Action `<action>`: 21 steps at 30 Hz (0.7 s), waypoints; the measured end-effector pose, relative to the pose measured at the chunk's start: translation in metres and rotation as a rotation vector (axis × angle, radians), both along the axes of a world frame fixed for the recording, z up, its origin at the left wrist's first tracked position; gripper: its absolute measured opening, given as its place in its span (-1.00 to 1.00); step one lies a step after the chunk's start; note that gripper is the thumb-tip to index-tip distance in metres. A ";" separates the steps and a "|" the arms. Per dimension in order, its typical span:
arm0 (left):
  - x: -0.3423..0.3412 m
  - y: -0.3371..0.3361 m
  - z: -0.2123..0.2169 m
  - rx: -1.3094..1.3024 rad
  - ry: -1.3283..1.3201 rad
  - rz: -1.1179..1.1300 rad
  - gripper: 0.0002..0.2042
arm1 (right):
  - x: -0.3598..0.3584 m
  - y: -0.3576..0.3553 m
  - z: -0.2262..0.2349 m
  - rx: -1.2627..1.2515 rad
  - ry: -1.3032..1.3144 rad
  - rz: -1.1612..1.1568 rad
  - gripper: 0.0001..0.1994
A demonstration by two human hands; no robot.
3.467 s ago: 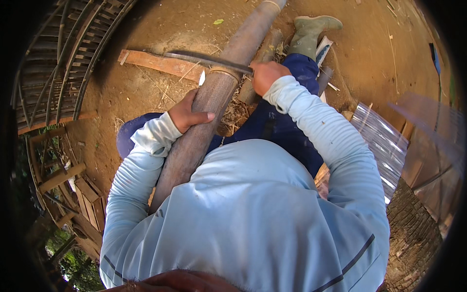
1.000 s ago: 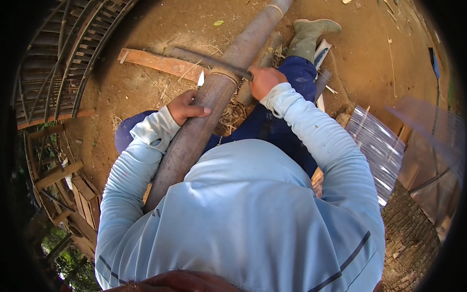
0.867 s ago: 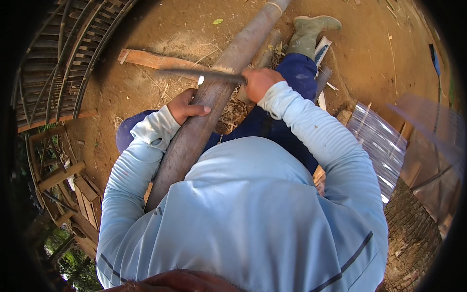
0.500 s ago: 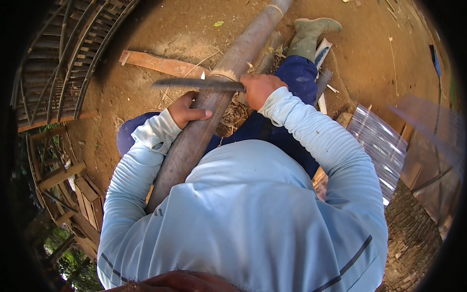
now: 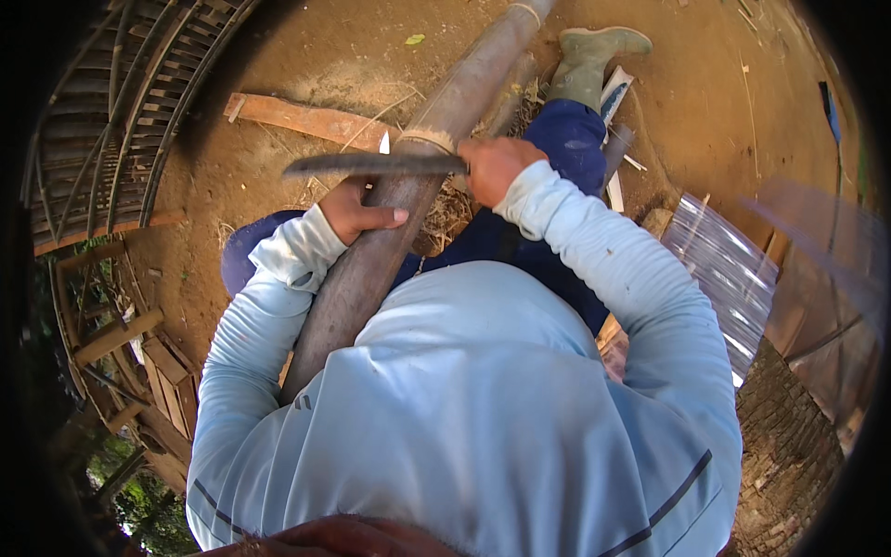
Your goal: The person sits on the ground and uses a curved knife to shave and smooth a long bamboo pole held between the legs. The person repeatedly rotates the pole and scrapes its surface, producing wood shavings that accumulate on the ground.
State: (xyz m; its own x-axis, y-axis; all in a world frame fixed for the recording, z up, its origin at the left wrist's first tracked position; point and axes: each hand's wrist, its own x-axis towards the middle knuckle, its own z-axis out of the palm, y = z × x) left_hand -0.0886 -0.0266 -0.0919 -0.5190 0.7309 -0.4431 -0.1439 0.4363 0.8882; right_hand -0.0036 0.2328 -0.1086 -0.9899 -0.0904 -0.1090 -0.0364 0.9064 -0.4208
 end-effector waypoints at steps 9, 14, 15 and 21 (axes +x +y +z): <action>-0.002 0.001 0.013 -0.147 -0.052 0.018 -0.07 | 0.001 0.003 -0.010 0.042 0.073 -0.144 -0.82; -0.002 -0.004 0.002 -0.140 0.011 -0.006 -0.14 | 0.005 -0.005 -0.005 0.010 0.070 -0.024 -0.82; -0.002 -0.004 0.001 -0.153 0.017 -0.009 -0.15 | 0.001 0.001 -0.008 0.025 0.075 -0.091 -0.82; -0.001 -0.003 0.000 0.023 0.134 -0.039 -0.22 | 0.004 -0.004 -0.009 0.037 0.086 -0.023 -0.79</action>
